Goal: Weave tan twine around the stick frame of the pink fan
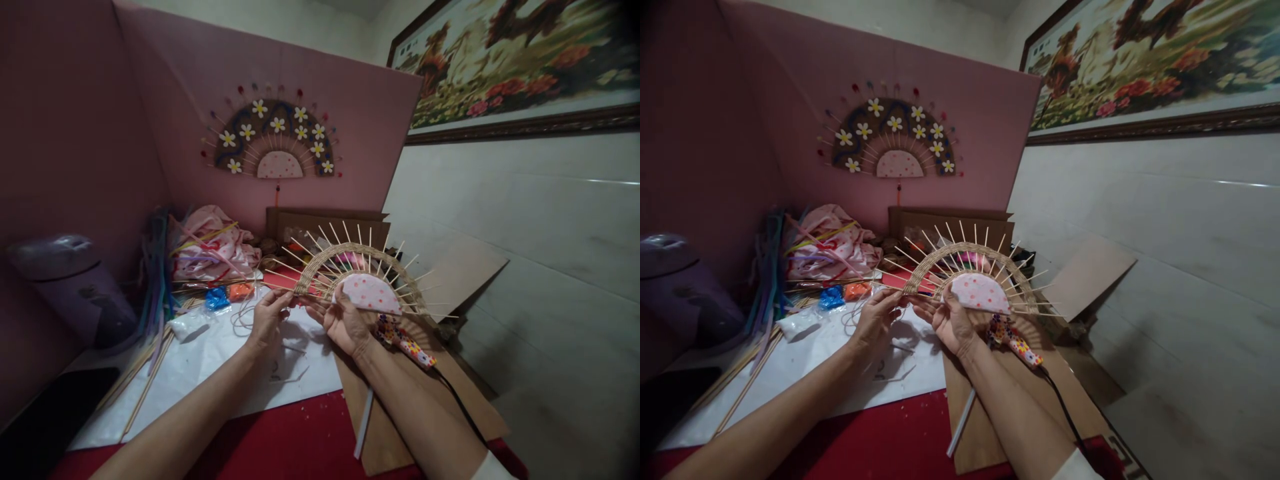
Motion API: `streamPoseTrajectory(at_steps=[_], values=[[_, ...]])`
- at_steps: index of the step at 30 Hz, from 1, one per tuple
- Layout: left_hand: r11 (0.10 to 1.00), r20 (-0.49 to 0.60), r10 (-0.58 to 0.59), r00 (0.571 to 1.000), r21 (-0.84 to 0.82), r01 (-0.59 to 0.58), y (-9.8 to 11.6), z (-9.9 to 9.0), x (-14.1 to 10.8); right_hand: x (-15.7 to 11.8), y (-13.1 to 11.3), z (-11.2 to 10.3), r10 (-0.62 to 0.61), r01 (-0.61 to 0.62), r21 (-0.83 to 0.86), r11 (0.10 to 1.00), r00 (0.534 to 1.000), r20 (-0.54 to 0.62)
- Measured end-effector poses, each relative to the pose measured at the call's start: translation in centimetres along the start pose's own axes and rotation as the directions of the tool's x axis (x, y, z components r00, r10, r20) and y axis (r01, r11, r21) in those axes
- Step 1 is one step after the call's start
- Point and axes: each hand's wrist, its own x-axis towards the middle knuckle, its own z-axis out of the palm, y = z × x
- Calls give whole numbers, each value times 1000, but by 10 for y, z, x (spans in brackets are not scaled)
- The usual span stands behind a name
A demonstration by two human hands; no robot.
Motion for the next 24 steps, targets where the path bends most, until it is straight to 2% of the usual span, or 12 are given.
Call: streamPoseTrajectory(at_steps=[5,10,14,17,19,21,24], values=[[993,28,33,999,114,-36,0,-1,-1,0,0,-1,-13,13,-21,1000,1000,17],[989,4,61,998,133,-61,4,2,-3,1,0,-2,10,-9,-46,999,1000,21],[978,47,73,996,194,-81,2,-1,0,1,0,-2,18,-17,-56,998,1000,18],[972,49,143,989,179,-149,0,-5,4,0,-1,-3,59,-57,-51,997,998,37],[978,53,138,989,151,-145,0,-7,6,-1,-2,-3,116,-113,-46,993,991,63],[991,125,70,990,103,-83,3,-9,7,-2,-2,-4,169,-167,-42,985,982,80],[998,250,3,968,64,-20,8,-9,5,-3,-2,-4,235,-233,-29,972,969,76]])
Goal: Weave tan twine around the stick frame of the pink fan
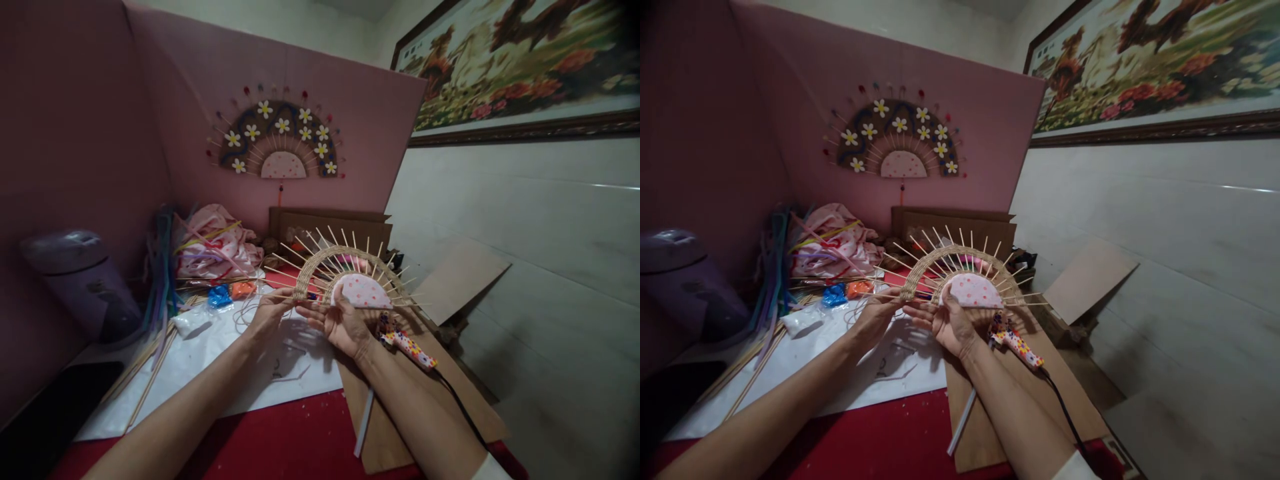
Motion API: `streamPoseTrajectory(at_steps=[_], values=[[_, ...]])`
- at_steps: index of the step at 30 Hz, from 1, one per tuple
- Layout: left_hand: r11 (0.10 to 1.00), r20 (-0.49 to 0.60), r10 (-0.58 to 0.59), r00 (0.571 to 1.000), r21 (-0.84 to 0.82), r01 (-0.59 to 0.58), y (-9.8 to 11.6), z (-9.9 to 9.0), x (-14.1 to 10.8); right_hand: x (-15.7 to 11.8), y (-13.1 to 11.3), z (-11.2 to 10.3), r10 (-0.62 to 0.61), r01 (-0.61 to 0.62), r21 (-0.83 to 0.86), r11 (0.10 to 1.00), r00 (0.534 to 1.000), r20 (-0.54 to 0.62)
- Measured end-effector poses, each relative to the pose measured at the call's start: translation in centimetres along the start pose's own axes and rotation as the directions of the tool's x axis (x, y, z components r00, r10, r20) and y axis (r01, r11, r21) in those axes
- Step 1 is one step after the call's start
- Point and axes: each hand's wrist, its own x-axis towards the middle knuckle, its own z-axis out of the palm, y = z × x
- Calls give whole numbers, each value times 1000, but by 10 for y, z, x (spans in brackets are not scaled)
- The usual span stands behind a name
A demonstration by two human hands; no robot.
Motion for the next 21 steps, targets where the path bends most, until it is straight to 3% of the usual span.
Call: streamPoseTrajectory(at_steps=[10,18,21], values=[[996,221,-86,971,-13,91,9,1,-2,0,-5,-8,126,-126,-10,992,991,-41],[992,108,26,994,122,-39,11,-14,5,2,-2,-9,17,-24,-120,993,998,-59],[987,92,11,996,158,-26,15,-16,6,1,-1,-8,13,-19,-112,994,999,-46]])
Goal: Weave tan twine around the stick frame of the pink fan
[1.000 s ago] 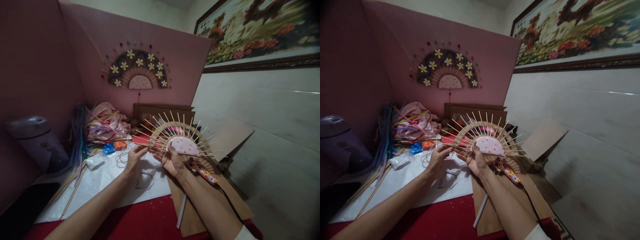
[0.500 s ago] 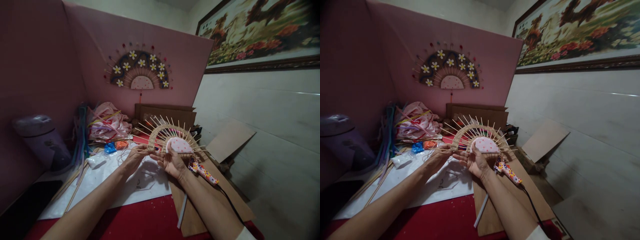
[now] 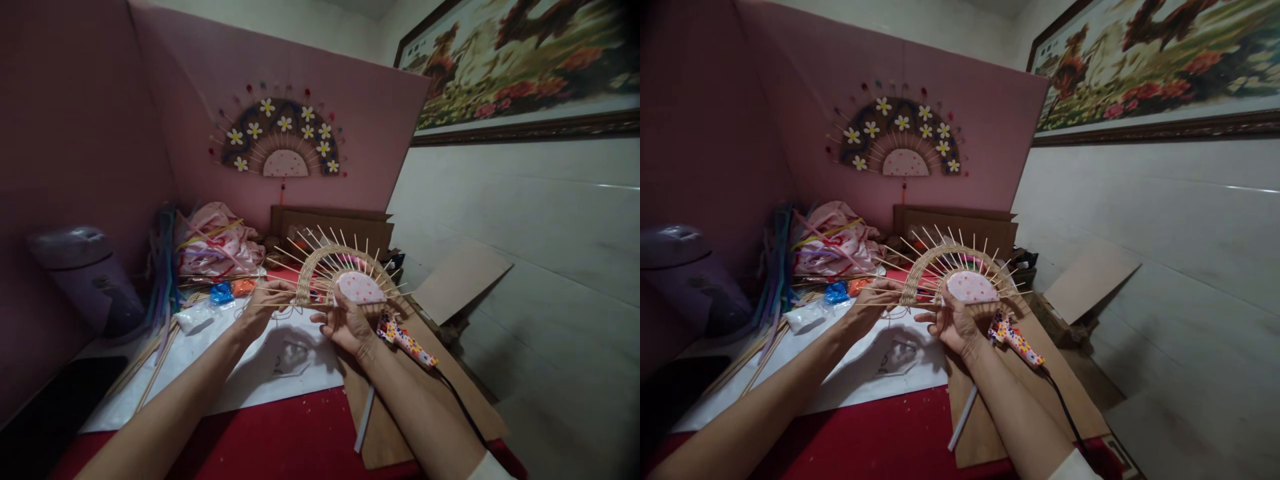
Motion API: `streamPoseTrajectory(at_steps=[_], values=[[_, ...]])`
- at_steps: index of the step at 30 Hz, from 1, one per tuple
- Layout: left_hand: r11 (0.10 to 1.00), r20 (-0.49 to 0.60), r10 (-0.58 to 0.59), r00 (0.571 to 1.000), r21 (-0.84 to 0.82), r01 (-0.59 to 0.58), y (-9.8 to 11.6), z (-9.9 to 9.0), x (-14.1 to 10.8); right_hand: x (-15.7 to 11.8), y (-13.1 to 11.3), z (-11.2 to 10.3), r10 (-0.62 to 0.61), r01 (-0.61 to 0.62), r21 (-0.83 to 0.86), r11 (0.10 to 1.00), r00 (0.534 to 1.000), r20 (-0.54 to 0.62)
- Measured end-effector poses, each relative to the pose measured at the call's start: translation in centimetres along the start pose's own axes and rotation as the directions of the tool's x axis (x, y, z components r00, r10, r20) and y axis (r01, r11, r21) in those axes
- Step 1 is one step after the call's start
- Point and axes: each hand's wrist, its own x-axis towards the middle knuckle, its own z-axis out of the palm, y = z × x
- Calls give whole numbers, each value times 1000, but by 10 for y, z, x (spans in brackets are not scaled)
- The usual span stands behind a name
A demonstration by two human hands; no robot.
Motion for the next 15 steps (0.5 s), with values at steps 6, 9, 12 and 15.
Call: streamPoseTrajectory(at_steps=[6,9,12,15], values=[[994,42,-53,998,-88,57,7,6,-5,-1,0,0,-24,24,-26,999,1000,14],[989,111,-15,994,-145,31,5,8,-6,-2,0,0,-24,25,-40,999,999,26],[986,106,3,994,-167,15,0,7,-5,-2,0,0,-24,25,-42,999,999,27],[993,67,-17,998,-120,25,-6,4,-3,-2,1,0,-35,35,-27,999,999,11]])
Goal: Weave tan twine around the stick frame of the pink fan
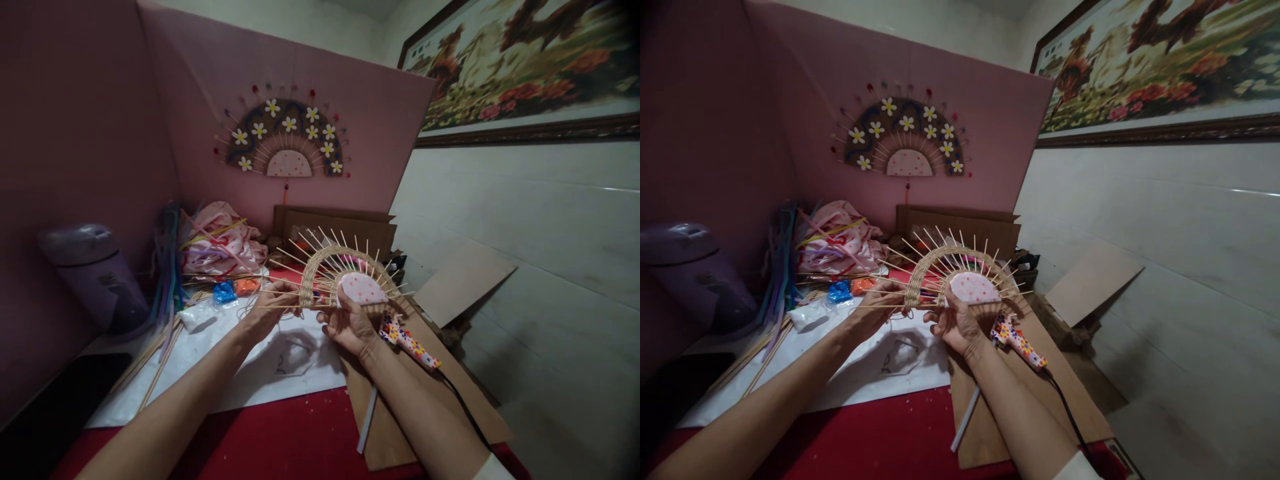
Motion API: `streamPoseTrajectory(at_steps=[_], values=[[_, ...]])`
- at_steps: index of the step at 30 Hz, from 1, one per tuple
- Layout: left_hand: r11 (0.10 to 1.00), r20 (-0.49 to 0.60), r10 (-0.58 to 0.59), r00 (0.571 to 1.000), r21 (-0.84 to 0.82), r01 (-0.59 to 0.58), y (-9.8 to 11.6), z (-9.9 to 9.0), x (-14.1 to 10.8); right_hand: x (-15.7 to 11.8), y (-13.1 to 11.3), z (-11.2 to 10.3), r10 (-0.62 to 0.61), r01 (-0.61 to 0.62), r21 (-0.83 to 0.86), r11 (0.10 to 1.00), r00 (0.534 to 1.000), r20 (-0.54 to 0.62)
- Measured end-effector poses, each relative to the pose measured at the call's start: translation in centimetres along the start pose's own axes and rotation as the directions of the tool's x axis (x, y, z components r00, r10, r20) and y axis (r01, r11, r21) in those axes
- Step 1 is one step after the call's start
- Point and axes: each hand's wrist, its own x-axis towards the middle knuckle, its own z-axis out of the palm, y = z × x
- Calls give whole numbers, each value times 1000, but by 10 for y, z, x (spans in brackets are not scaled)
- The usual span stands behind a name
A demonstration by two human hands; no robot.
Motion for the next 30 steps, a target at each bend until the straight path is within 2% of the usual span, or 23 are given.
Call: streamPoseTrajectory(at_steps=[4,7,10,15,20,26,30], values=[[993,-71,38,997,118,-29,-5,-6,1,1,1,-2,-31,31,19,999,1000,-7],[986,-74,73,995,155,-61,-6,-9,2,2,1,-1,-70,70,16,997,997,-25],[989,-57,63,996,139,-55,-7,-5,1,2,2,1,-106,107,15,994,993,-46],[999,14,-46,999,27,45,-8,6,-4,4,2,3,-128,134,77,988,988,-89],[997,7,-56,998,-45,56,-5,11,-7,6,2,1,-142,160,121,980,978,-150],[995,-46,-64,997,-77,61,-6,7,-1,7,2,6,-204,225,108,968,963,-177],[999,-52,-41,998,-1,41,-10,1,2,7,2,6,-191,218,103,970,956,-224]])
